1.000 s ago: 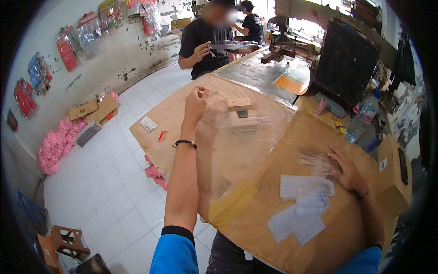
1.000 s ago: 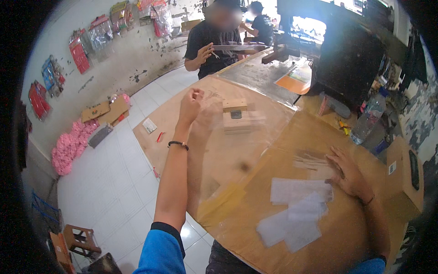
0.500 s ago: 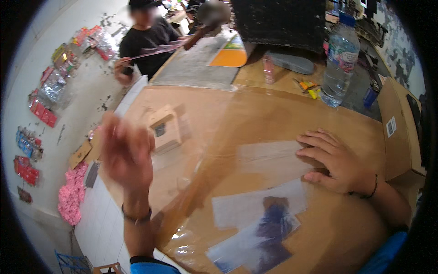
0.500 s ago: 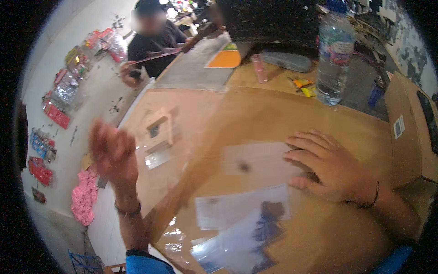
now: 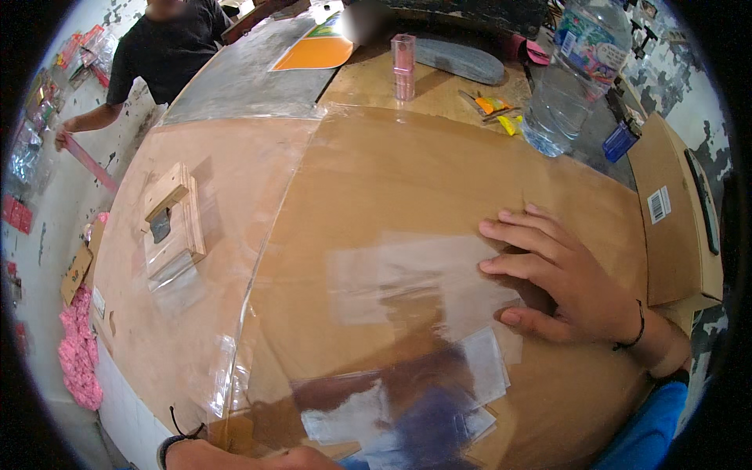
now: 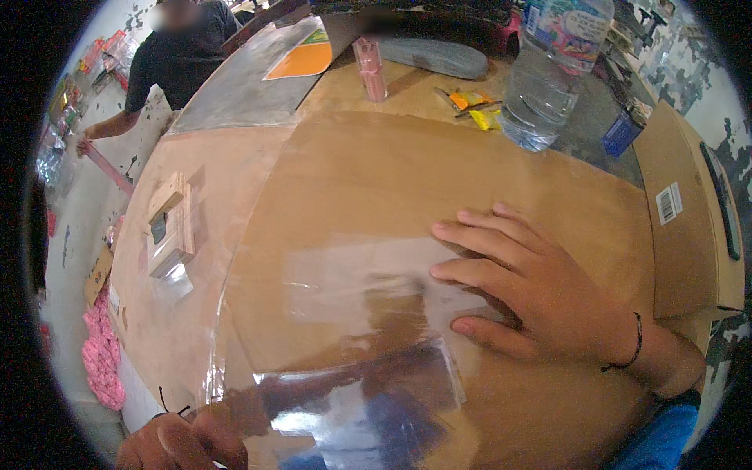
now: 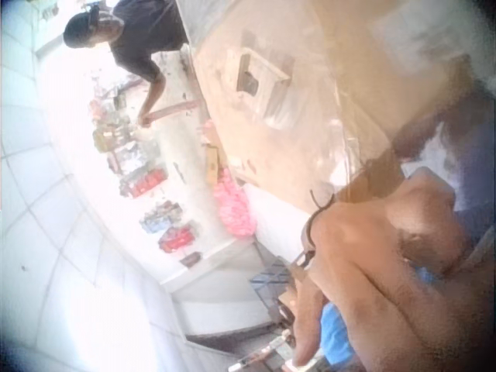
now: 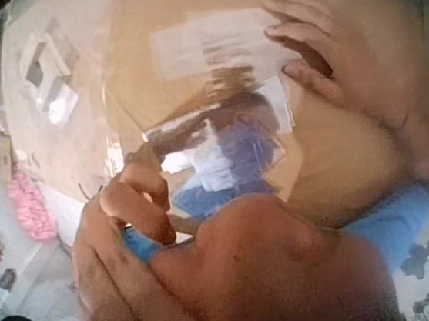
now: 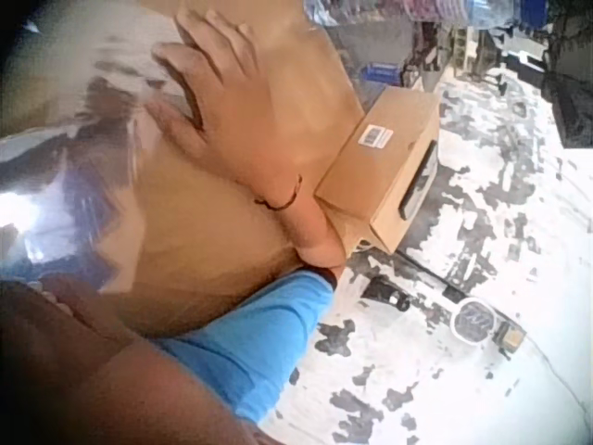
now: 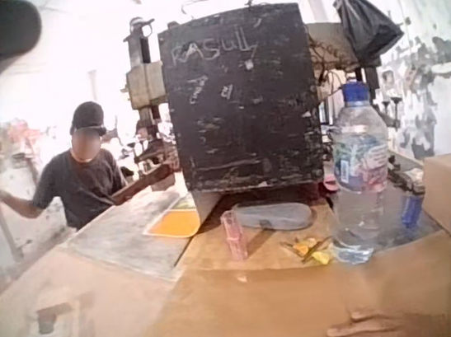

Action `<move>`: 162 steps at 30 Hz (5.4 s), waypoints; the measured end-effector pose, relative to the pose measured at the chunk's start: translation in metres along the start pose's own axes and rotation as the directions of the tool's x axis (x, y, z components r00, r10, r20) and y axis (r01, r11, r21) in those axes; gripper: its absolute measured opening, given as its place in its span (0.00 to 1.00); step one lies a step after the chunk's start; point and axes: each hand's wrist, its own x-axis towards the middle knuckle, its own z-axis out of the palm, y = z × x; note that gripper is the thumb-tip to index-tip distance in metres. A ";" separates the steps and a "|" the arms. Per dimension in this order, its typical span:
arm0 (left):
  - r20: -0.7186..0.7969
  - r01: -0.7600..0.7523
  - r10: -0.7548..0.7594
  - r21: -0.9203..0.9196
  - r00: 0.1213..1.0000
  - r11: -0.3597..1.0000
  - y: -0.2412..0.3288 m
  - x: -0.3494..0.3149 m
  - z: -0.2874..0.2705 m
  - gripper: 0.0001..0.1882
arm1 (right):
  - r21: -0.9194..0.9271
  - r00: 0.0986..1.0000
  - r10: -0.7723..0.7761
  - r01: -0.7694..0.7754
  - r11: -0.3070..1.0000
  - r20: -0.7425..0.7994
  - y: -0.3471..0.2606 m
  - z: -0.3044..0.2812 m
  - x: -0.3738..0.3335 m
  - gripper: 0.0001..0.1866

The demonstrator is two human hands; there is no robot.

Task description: The person aligns and stacks thin, transparent plastic sheets on a wooden board by hand. They pick up several individual sheets from a pile and organize them into a stack before setting them aside.

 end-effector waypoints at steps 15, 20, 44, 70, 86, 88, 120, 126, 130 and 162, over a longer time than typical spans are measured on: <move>0.004 -0.059 0.059 0.018 0.998 0.998 0.010 -0.012 -0.003 0.12 | 0.029 1.000 0.000 0.000 1.000 -0.007 -0.005 -0.005 0.003 0.24; -0.042 -0.042 0.044 0.035 0.998 0.998 0.003 -0.010 0.000 0.12 | 0.015 0.999 0.000 0.000 1.000 -0.034 0.001 0.002 -0.001 0.24; -0.081 -0.044 0.048 0.050 0.996 0.998 0.008 -0.011 0.016 0.10 | 0.036 0.997 -0.039 0.042 0.998 -0.067 -0.002 -0.001 0.001 0.23; -0.148 0.296 -0.273 0.166 0.951 0.941 0.037 -0.012 0.033 0.10 | -0.021 0.997 -0.040 0.039 0.999 -0.061 -0.004 0.000 0.001 0.23; 0.003 -0.294 0.300 -0.185 0.954 0.938 -0.013 0.005 0.011 0.15 | -0.009 0.997 -0.043 0.043 0.999 -0.065 0.000 0.004 0.002 0.23; -0.006 -0.238 0.240 -0.162 0.971 0.958 -0.007 0.005 0.014 0.14 | 0.016 0.996 -0.049 0.051 0.999 -0.080 0.001 0.005 0.001 0.23; 0.069 0.211 -0.220 0.115 0.973 0.971 0.057 -0.002 0.026 0.08 | -0.027 0.997 -0.042 0.040 0.999 -0.065 -0.003 0.003 0.008 0.22; 0.195 0.078 -0.068 -0.045 0.978 0.996 0.035 0.010 0.014 0.07 | -0.037 0.996 -0.049 0.046 0.998 -0.075 0.000 0.005 0.002 0.22; 0.260 0.054 -0.032 -0.080 0.965 0.995 0.032 0.012 0.004 0.09 | -0.037 0.996 -0.049 0.046 0.998 -0.075 0.001 0.006 0.003 0.23; 0.388 0.008 0.026 -0.085 0.921 0.996 0.023 0.017 -0.008 0.22 | 0.019 0.989 -0.065 0.069 0.997 -0.135 0.001 0.006 -0.001 0.22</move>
